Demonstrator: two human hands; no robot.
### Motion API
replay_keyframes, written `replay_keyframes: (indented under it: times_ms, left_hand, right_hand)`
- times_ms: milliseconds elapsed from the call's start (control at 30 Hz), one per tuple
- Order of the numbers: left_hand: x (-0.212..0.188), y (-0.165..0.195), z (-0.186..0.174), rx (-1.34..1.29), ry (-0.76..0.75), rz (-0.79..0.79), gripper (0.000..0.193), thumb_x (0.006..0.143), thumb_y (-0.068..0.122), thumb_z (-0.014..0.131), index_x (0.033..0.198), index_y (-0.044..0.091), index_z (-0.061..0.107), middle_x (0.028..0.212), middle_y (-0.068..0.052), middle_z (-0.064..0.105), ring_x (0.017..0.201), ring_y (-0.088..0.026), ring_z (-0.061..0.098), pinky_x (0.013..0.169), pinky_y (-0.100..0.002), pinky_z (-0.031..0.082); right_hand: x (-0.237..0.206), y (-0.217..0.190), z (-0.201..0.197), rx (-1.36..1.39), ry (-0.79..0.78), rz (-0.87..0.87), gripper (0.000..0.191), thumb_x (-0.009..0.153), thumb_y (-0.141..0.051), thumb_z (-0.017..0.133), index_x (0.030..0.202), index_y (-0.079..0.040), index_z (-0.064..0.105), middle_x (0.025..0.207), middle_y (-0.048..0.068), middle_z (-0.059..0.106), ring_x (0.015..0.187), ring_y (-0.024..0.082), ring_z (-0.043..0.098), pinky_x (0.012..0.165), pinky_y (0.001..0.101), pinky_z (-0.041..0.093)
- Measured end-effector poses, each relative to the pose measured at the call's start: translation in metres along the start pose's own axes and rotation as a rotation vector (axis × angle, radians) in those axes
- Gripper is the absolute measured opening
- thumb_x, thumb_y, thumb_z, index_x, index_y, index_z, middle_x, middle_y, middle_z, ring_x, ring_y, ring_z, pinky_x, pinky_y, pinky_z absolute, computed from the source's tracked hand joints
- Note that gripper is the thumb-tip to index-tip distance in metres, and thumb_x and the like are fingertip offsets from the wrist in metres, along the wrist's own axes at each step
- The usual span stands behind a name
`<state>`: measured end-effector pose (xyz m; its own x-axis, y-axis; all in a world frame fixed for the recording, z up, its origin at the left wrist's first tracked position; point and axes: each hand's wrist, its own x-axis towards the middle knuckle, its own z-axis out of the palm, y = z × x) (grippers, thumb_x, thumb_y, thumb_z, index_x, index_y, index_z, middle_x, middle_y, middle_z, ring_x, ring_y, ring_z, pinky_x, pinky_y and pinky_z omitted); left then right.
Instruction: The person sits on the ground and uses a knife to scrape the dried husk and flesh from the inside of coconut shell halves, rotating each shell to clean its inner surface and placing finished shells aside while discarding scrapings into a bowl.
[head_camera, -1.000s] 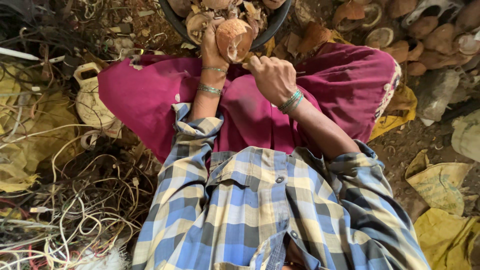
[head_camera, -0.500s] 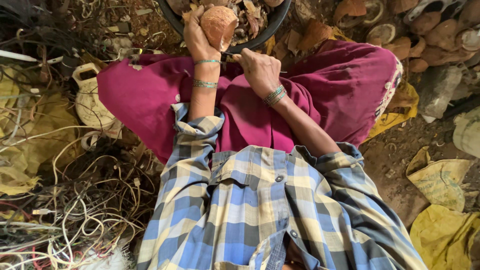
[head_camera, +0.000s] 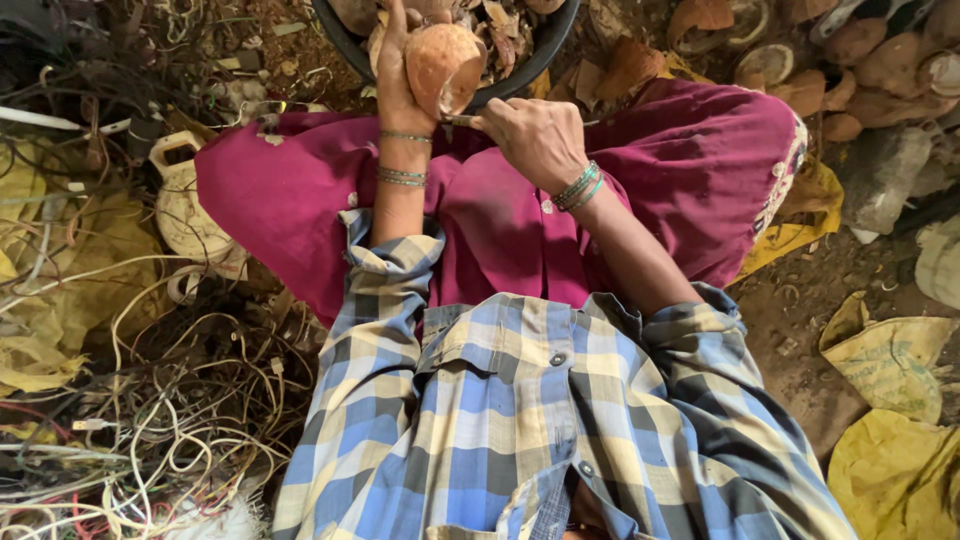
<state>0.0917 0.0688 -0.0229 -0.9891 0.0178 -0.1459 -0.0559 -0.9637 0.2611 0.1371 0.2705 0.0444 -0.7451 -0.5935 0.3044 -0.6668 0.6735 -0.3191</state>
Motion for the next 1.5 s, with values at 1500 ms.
replay_keyframes:
  times_ms: [1500]
  left_hand:
    - [0.015,0.004,-0.03,-0.056,0.213,0.344,0.025,0.105,0.034,0.061,0.092,0.013,0.059,0.088,-0.005,0.068,0.088,-0.023,0.072,0.084,-0.041,0.062]
  right_hand:
    - [-0.004,-0.034,0.043,0.028,0.139,0.35,0.038,0.103,-0.037,0.067,0.077,-0.011,0.057,0.061,0.011,0.06,0.053,0.033,0.06,0.047,0.0443,0.043]
